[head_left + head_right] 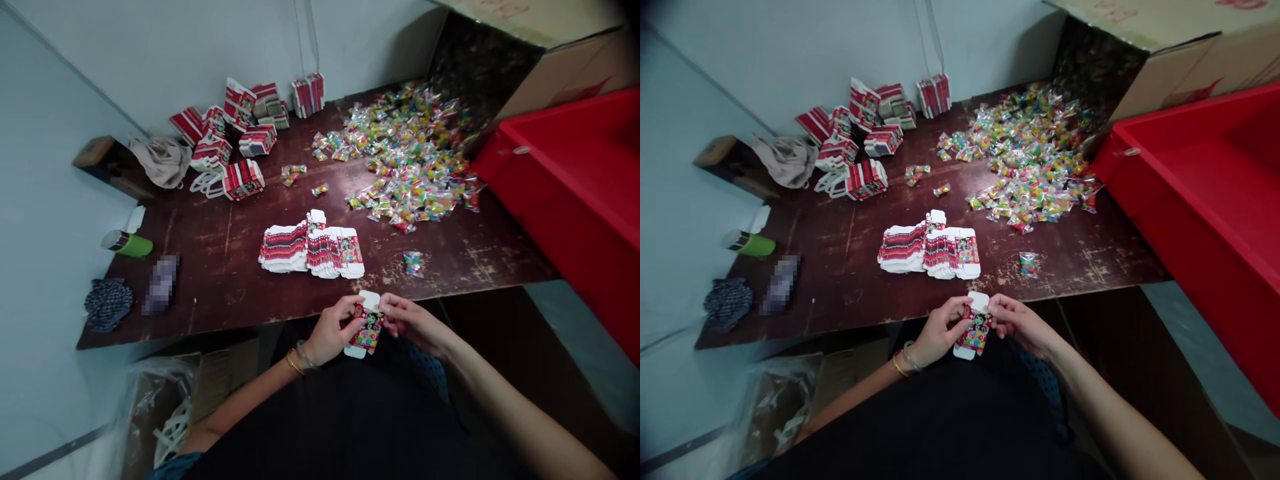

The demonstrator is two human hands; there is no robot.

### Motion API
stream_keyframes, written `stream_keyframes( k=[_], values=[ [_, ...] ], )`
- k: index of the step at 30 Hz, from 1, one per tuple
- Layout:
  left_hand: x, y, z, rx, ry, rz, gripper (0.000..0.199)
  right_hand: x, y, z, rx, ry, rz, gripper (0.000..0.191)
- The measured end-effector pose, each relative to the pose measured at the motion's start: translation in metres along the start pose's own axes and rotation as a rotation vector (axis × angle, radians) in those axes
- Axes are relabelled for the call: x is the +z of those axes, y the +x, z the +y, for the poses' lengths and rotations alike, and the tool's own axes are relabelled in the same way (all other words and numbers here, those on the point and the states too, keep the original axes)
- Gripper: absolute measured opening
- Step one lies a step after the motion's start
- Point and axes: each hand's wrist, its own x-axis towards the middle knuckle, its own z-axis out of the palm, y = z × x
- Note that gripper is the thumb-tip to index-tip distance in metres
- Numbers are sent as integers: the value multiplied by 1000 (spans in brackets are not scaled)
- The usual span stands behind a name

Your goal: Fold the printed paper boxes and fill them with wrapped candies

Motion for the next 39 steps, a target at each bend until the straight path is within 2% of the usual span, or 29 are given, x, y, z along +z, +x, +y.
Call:
stream_keyframes(
  k=[3, 5, 6, 9, 11, 12, 13, 15, 18, 21, 25, 27, 29, 32, 33, 34, 36, 37, 39],
  values=[
    [0, -12, 3, 30, 58, -135, 32, -2, 1, 6, 229, 101, -82, 28],
    [3, -19, 5, 11, 72, -166, 27, 1, 2, 9, 289, 56, -109, 29],
    [5, -22, 6, -14, 68, -142, 26, 3, 3, 11, 276, 0, -126, 29],
    [10, -23, 6, -144, -51, 27, 29, 15, 2, 11, 77, -249, -140, 26],
    [11, -20, 7, -247, -190, 101, 52, 24, 0, 11, -120, -445, -102, 25],
    [10, -17, 7, -298, -258, 102, 65, 28, -2, 11, -209, -538, -72, 28],
    [8, -15, 8, -346, -312, 93, 72, 30, -2, 11, -283, -620, -40, 31],
    [3, -12, 9, -417, -385, 61, 73, 32, -1, 12, -364, -727, 15, 31],
    [-5, -13, 9, -448, -504, -49, 77, 27, 4, 13, -382, -762, 29, 25],
    [-9, -16, 5, -376, -568, -153, 87, 23, 3, 18, -459, -841, -60, 25],
    [-9, -14, -2, -318, -523, -226, 81, 22, -11, 24, -590, -1032, -201, 32],
    [-10, -10, -1, -273, -411, -257, 80, 12, -13, 17, -630, -1134, -230, 37],
    [-16, -4, 5, -211, -174, -316, 78, -10, -6, 1, -713, -1279, -124, 37],
    [-36, 3, 20, -98, 262, -502, 65, -56, 11, -25, -802, -1514, 323, 46],
    [-44, 4, 24, -67, 366, -560, 57, -70, 15, -28, -794, -1567, 424, 54],
    [-52, 5, 27, -48, 425, -591, 47, -80, 16, -27, -776, -1606, 440, 62],
    [-63, 5, 28, -72, 399, -528, 30, -86, 14, -15, -738, -1614, 323, 66],
    [-66, 6, 25, -108, 313, -440, 26, -81, 10, -5, -723, -1571, 262, 59],
    [-62, 8, 16, -191, 45, -185, 30, -61, -2, 11, -670, -1372, 239, 43]
  ],
)
